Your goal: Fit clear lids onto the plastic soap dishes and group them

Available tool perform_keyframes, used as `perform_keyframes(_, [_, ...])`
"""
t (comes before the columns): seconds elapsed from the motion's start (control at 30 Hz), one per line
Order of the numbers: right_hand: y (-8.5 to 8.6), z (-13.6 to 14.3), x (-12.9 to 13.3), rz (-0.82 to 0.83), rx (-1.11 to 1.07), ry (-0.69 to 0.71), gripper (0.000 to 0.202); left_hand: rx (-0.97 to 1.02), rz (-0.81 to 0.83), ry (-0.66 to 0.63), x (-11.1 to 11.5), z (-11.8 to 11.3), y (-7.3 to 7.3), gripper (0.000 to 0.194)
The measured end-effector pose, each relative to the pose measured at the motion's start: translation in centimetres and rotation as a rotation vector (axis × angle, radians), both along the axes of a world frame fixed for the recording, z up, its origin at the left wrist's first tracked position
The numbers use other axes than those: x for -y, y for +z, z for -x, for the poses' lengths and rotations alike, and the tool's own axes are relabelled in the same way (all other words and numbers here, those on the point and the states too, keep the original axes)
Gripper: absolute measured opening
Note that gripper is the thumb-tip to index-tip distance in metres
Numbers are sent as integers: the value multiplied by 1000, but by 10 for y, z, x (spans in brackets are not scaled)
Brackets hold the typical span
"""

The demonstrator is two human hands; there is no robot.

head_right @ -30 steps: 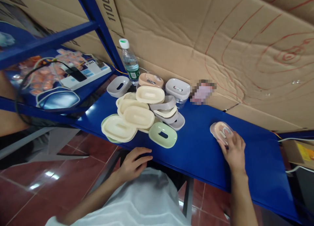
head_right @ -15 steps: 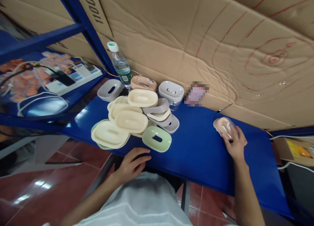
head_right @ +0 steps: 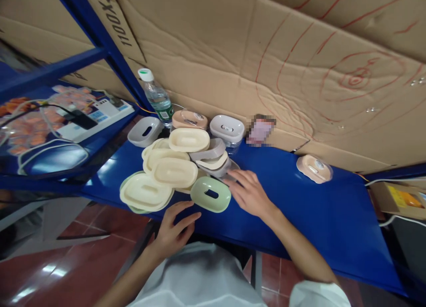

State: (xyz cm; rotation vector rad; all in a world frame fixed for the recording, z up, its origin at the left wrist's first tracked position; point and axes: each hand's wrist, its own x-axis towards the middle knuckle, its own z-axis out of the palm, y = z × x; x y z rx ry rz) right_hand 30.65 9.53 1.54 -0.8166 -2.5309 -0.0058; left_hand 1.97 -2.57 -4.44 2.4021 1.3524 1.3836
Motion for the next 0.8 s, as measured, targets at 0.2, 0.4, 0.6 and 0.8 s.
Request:
perform_keyframes(0.2, [8, 30, -16, -61, -28, 92, 30, -51, -86, 148, 7, 23, 14, 36])
perform_keyframes(0.4, [27, 65, -23, -139, -13, 72, 28, -119, -144, 398, 7, 66, 9, 31])
perform_keyframes(0.6, [7, 143, 0, -100, 307, 114, 28, -12, -119, 515, 7, 96, -20, 54])
perform_keyframes(0.8, [-4, 176, -3, -19, 432, 40, 26, -54, 12, 467, 4, 103, -37, 63])
